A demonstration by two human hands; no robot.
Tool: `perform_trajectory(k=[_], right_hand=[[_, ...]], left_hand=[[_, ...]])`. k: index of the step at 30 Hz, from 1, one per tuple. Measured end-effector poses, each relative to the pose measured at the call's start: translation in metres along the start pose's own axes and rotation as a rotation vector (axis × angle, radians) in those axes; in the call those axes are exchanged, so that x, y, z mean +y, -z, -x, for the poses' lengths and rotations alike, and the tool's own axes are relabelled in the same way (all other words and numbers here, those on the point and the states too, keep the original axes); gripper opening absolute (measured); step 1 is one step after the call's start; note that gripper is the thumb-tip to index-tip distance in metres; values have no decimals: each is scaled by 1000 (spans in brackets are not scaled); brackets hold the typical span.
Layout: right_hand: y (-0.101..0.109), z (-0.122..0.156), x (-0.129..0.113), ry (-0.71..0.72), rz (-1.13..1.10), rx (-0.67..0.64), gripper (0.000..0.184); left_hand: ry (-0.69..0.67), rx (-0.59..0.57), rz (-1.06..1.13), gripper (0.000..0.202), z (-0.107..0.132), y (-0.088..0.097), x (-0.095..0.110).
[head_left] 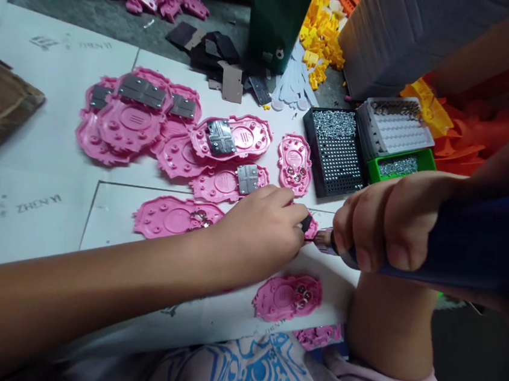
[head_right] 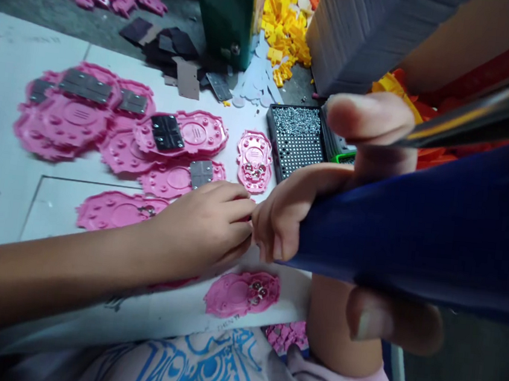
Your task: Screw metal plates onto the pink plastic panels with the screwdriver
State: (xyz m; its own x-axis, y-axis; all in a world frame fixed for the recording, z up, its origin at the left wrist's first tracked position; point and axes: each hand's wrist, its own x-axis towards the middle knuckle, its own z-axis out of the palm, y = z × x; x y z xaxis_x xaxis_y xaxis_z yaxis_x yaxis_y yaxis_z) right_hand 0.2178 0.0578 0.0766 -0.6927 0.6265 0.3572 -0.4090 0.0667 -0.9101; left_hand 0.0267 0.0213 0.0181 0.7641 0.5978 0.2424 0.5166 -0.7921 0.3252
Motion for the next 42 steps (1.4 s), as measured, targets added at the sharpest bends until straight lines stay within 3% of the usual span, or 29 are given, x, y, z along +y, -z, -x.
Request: perform_trajectory(k=[3, 12, 22, 27, 31, 42], right_hand=[[7, -1, 1, 75, -6, -115, 65], [13, 1, 4, 87, -25, -147, 68], [23, 2, 1, 33, 56, -156, 66], [15, 6, 1, 73, 115, 85, 54], [4, 7, 0, 22, 171, 228, 53], [1, 3, 3, 19, 219, 286, 47]], left_hand=[[2, -4, 6, 15, 0, -1, -1], [20, -2, 28, 13, 2, -3, -1], [38, -91, 16, 11, -1, 2, 0], [26, -91, 3, 18, 1, 2, -1], [16, -93, 6, 20, 2, 2, -2], [65, -238, 20, 17, -2, 8, 0]])
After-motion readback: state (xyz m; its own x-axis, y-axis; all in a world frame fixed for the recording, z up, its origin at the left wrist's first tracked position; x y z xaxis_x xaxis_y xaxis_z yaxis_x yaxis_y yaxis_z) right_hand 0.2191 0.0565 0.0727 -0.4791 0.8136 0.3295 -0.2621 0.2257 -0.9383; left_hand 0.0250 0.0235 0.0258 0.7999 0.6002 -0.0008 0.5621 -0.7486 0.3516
